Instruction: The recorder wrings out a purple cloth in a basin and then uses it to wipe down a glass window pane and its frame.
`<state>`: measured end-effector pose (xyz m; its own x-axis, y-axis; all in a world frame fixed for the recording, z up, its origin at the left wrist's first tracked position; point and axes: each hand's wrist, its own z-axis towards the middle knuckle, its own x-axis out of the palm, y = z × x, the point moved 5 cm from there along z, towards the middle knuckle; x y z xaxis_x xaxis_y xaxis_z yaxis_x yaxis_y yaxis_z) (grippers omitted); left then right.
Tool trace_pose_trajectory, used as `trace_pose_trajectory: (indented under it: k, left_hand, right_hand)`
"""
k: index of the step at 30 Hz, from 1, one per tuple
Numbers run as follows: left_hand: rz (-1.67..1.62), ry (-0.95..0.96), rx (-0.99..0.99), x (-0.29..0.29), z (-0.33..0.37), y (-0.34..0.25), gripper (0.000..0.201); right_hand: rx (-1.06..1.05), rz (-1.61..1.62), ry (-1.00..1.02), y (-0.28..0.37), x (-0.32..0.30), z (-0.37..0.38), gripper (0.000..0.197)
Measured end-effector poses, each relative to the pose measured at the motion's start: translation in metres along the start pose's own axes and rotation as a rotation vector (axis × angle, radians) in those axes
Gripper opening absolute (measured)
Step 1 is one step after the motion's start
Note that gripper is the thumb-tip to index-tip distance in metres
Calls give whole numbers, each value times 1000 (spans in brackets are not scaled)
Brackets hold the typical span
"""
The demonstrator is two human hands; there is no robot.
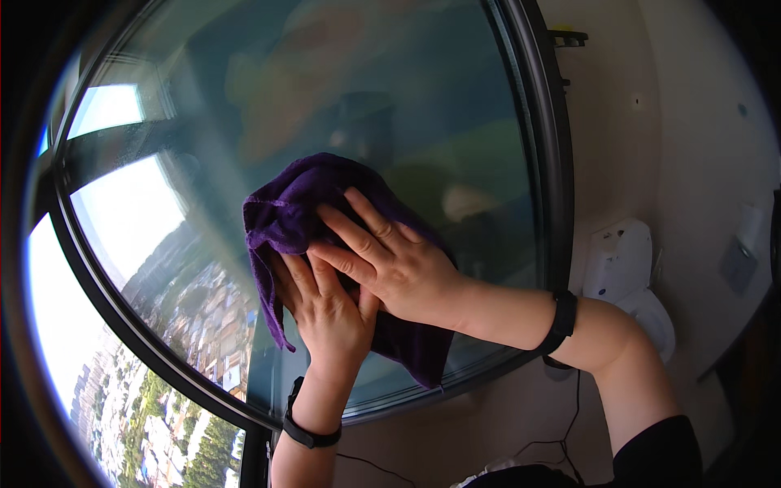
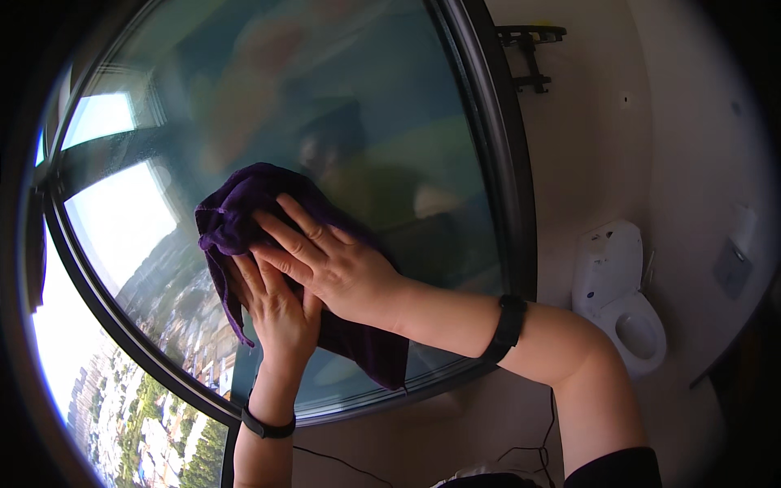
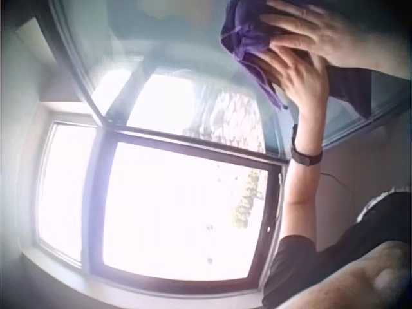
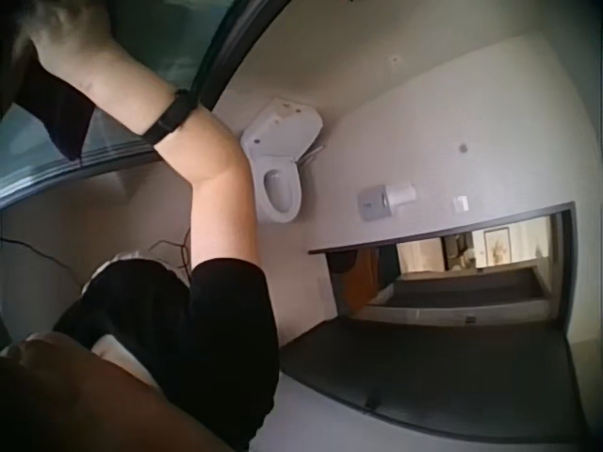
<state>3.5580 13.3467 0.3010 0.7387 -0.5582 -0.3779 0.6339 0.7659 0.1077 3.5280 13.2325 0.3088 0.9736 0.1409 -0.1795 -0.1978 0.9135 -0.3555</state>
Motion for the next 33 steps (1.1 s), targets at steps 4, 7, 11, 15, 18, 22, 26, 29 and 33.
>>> trace_pose_trajectory:
  k: [4,7,11,15,18,22,26,29,33]
  left_hand:
    - [-6,-26,62,8,17,-45,85]
    - [-71,-112,115,21,33,-83,79]
    - [-141,-164,105,35,42,-118,80]
    - [-182,-80,142,52,28,-133,82]
    - [-136,-59,146,68,-3,-150,78]
    - [-100,33,117,90,-57,-166,69]
    - [-173,139,89,107,-117,-163,61]
    - [-193,153,42,107,-139,-160,56]
    - [-165,157,53,105,-160,-150,49]
  right_hand:
    - [68,10,-18,-38,-21,-19,65]
    - [137,-27,-39,-69,-38,-39,67]
    - [177,-92,-67,-97,-51,-62,65]
    - [246,-85,-33,-101,-51,-92,62]
    - [276,-106,16,-97,-49,-135,60]
    - [313,-189,170,-82,-45,-200,63]
    - [260,-136,242,-57,-31,-252,69]
    - [251,-99,249,-41,-26,-269,68]
    - [268,12,240,-23,-18,-276,67]
